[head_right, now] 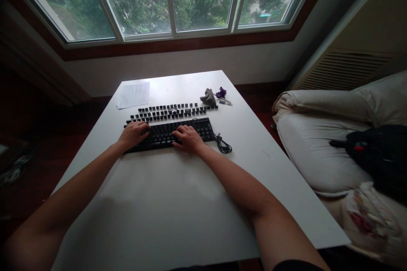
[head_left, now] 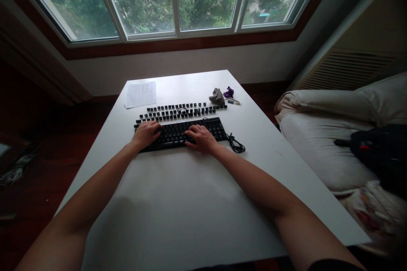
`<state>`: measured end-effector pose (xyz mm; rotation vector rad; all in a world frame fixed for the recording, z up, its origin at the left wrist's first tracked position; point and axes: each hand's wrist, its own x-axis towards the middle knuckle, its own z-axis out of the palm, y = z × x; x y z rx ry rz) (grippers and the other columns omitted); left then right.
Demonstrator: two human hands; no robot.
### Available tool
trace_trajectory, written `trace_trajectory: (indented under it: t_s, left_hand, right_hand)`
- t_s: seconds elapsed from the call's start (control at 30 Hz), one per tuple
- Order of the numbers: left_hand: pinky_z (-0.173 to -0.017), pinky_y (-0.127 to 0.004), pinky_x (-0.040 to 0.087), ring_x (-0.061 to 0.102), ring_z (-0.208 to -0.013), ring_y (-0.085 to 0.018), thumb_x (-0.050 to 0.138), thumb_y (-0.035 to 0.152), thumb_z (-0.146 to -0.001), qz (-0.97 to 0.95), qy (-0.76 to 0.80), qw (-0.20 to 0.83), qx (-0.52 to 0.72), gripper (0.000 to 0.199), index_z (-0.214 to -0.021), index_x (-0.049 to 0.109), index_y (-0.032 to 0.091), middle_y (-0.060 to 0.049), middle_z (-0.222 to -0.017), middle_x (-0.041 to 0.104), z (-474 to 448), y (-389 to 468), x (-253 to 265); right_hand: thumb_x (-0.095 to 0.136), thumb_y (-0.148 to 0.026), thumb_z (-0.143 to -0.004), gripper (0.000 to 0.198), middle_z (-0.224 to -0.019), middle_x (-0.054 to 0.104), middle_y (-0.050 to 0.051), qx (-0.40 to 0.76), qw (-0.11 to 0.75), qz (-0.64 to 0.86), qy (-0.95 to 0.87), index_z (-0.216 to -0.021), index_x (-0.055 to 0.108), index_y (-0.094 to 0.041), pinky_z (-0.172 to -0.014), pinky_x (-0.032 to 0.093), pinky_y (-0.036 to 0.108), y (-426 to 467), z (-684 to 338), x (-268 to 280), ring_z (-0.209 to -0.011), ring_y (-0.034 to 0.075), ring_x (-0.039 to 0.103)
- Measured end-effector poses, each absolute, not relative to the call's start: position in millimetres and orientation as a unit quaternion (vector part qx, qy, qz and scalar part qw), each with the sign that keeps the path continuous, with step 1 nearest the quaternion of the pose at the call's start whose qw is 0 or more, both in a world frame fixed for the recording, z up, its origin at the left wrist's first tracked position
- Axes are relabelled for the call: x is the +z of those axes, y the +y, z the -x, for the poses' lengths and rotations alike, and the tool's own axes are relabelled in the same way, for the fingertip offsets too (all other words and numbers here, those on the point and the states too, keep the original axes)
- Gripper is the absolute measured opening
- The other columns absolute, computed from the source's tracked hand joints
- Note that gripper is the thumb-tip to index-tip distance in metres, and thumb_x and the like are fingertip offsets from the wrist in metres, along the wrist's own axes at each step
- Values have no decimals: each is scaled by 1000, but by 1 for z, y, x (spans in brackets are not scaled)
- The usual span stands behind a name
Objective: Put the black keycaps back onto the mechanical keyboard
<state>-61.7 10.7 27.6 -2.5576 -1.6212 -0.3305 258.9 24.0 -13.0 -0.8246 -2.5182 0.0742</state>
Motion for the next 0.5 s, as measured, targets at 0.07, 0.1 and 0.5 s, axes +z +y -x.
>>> trace_trajectory:
  t_s: [0.07, 0.1, 0.5]
  left_hand:
    - [-91, -44, 45, 65, -103, -29, 59, 28, -89, 836, -536, 43, -110, 21, -106, 69, 23, -8, -108, 71, 62, 9, 27]
    - [-91, -44, 45, 65, -103, -29, 59, 28, -89, 834, -538, 40, -110, 21, -106, 69, 24, -8, -108, 71, 62, 9, 27]
    - [-88, -39, 50, 66, -97, -24, 57, 40, -93, 817, -549, -36, -171, 28, -109, 75, 28, -4, -109, 71, 78, -6, 31]
  right_hand:
    - [65, -46, -94, 41, -118, 62, 12, 26, 242, 300, -922, -127, 64, -21, -90, 40, 41, 24, -259, -13, -106, 28, 53]
    - [65, -46, -94, 41, -117, 62, 12, 26, 242, 300, -922, -127, 64, -21, -90, 40, 41, 24, -259, -13, -106, 28, 53]
    - [65, -46, -94, 41, -119, 62, 12, 24, 238, 300, -923, -127, 64, -21, -90, 40, 42, 23, -259, -12, -106, 28, 53]
